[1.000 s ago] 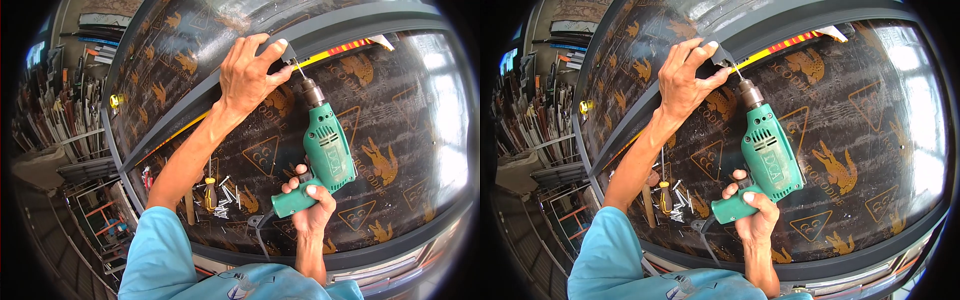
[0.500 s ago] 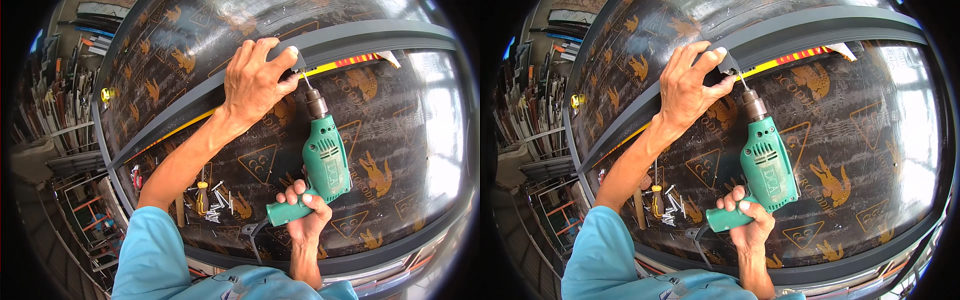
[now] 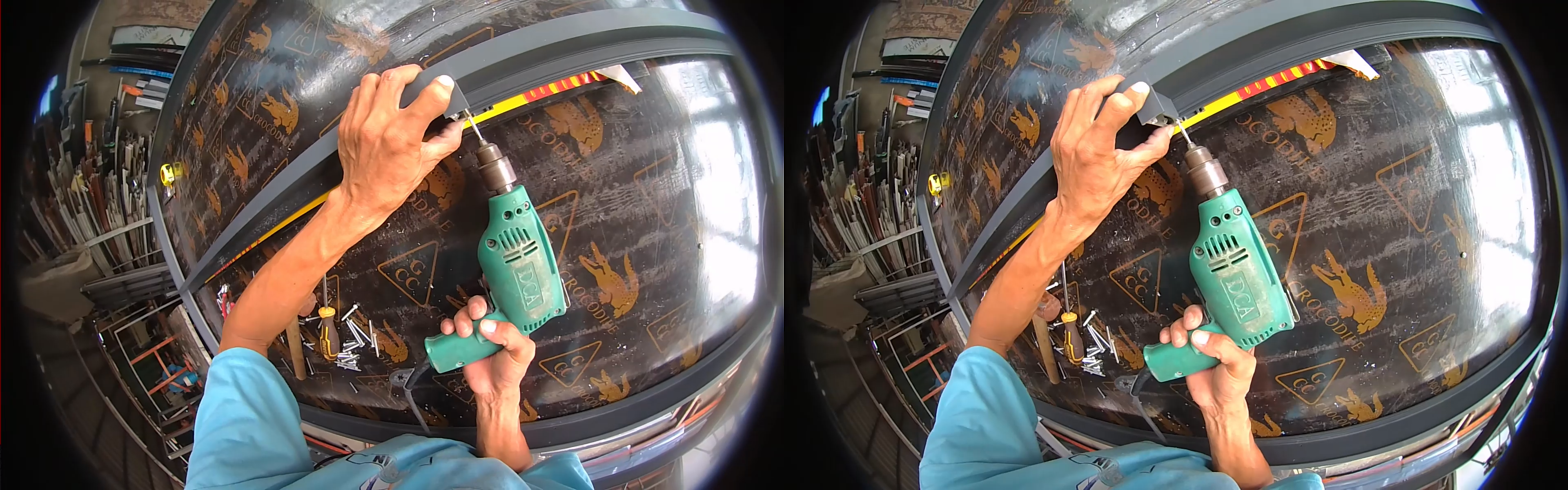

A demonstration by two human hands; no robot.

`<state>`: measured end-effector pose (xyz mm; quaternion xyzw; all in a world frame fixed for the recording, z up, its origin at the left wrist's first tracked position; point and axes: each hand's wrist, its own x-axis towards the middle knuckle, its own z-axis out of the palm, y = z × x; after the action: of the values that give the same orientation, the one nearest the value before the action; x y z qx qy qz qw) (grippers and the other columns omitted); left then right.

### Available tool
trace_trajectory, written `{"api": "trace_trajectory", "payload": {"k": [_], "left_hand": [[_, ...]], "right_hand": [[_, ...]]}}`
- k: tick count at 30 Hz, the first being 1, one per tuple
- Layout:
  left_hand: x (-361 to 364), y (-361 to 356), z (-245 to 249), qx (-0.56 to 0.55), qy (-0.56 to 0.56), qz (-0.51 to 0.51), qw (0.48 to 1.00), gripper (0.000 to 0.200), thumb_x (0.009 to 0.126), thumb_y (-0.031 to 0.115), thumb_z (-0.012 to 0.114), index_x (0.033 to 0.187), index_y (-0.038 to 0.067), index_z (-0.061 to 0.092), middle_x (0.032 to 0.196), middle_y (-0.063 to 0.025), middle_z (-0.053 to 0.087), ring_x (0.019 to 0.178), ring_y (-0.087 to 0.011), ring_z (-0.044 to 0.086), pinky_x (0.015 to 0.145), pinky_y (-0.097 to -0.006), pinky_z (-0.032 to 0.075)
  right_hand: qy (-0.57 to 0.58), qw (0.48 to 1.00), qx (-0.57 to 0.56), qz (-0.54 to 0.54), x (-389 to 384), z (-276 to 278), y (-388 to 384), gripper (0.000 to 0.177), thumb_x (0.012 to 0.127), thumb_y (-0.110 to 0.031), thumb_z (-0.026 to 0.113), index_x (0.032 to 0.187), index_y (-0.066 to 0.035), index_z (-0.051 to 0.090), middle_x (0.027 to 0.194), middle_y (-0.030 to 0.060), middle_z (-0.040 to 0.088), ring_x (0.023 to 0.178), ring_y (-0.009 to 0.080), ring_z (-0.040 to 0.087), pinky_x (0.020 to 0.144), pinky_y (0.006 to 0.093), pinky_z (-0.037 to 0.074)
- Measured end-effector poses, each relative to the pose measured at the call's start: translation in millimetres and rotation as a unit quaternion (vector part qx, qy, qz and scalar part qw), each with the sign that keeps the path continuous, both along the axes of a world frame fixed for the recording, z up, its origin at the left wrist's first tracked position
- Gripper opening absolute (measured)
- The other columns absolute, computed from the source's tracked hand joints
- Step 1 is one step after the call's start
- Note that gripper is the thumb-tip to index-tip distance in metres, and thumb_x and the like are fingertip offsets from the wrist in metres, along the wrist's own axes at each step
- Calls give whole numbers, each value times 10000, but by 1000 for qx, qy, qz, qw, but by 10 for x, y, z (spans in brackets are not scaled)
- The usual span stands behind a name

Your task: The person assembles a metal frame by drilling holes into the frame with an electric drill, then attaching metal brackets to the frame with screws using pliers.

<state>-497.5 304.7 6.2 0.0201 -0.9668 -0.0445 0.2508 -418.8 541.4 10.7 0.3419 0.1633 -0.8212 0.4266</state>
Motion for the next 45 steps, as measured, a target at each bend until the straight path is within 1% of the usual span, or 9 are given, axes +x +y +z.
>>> {"api": "trace_trajectory", "payload": {"k": [11, 13, 17, 19, 29, 31, 37, 44, 45], "left_hand": [[-13, 15, -3, -8, 0, -3, 1000, 483, 598, 146, 841, 1015, 69, 611, 1026, -126, 606, 865, -302, 587, 747, -387, 497], [-4, 19, -4, -8, -3, 4, 1000, 464, 601, 141, 835, 999, 65, 607, 1025, -128, 605, 870, -304, 586, 758, -390, 493], [-16, 21, -9, -7, -1, 5, 1000, 450, 603, 137, 830, 985, 64, 604, 1024, -130, 605, 871, -306, 586, 757, -391, 493], [-13, 7, -20, -8, 4, -2, 1000, 497, 600, 175, 842, 1043, 124, 624, 1030, -122, 592, 840, -290, 573, 703, -392, 490], [0, 8, -15, -7, 3, -6, 1000, 493, 612, 182, 840, 1051, 124, 623, 1031, -125, 592, 849, -293, 573, 714, -393, 487], [1, 21, -4, -11, -9, 3, 1000, 452, 618, 145, 831, 998, 58, 603, 1043, -140, 607, 905, -315, 589, 785, -396, 492], [-1, 11, -3, -4, -16, 2, 1000, 455, 628, 156, 828, 1008, 55, 600, 1047, -147, 608, 920, -322, 589, 799, -400, 492], [1, 12, -8, -8, -16, 5, 1000, 451, 632, 160, 825, 1006, 51, 599, 1050, -153, 608, 931, -328, 590, 812, -398, 491], [-3, 6, -15, -8, -9, 1, 1000, 448, 635, 185, 825, 1018, 84, 614, 1038, -133, 594, 900, -312, 581, 769, -398, 492]], "right_hand": [[8, 1000, -4, 12, -30, -21, 35, 569, 697, -14, 582, 1256, -2, 477, 879, 84, 566, 739, 217, 551, 806, 466, 468], [-11, 1000, -18, -6, -37, -17, 27, 568, 713, 43, 596, 1266, 1, 475, 873, 108, 592, 746, 238, 585, 791, 461, 503], [-3, 1000, -16, -6, -34, -23, 26, 566, 718, 41, 607, 1267, 1, 473, 886, 113, 595, 752, 238, 588, 794, 460, 505], [5, 1000, -11, 11, -28, -24, 35, 570, 704, -2, 586, 1263, 6, 473, 902, 91, 574, 749, 224, 563, 813, 470, 478], [1, 1000, -13, -6, -4, -30, 12, 559, 715, 47, 608, 1258, 3, 484, 935, 120, 604, 770, 248, 605, 802, 461, 517], [-3, 1000, -26, -13, 6, -38, 1, 560, 715, 47, 608, 1259, 2, 483, 945, 120, 603, 771, 247, 605, 803, 459, 516], [-4, 999, -35, -3, 4, -17, 0, 554, 701, -8, 596, 1243, 2, 481, 956, 95, 575, 779, 225, 577, 817, 455, 484], [-17, 999, -26, -9, 16, 11, -47, 541, 696, -9, 600, 1226, -5, 490, 921, 82, 573, 763, 214, 556, 812, 439, 470], [-25, 999, -40, -25, 46, -20, -44, 550, 704, 6, 603, 1241, -1, 485, 909, 91, 584, 758, 220, 565, 801, 440, 481]]}}
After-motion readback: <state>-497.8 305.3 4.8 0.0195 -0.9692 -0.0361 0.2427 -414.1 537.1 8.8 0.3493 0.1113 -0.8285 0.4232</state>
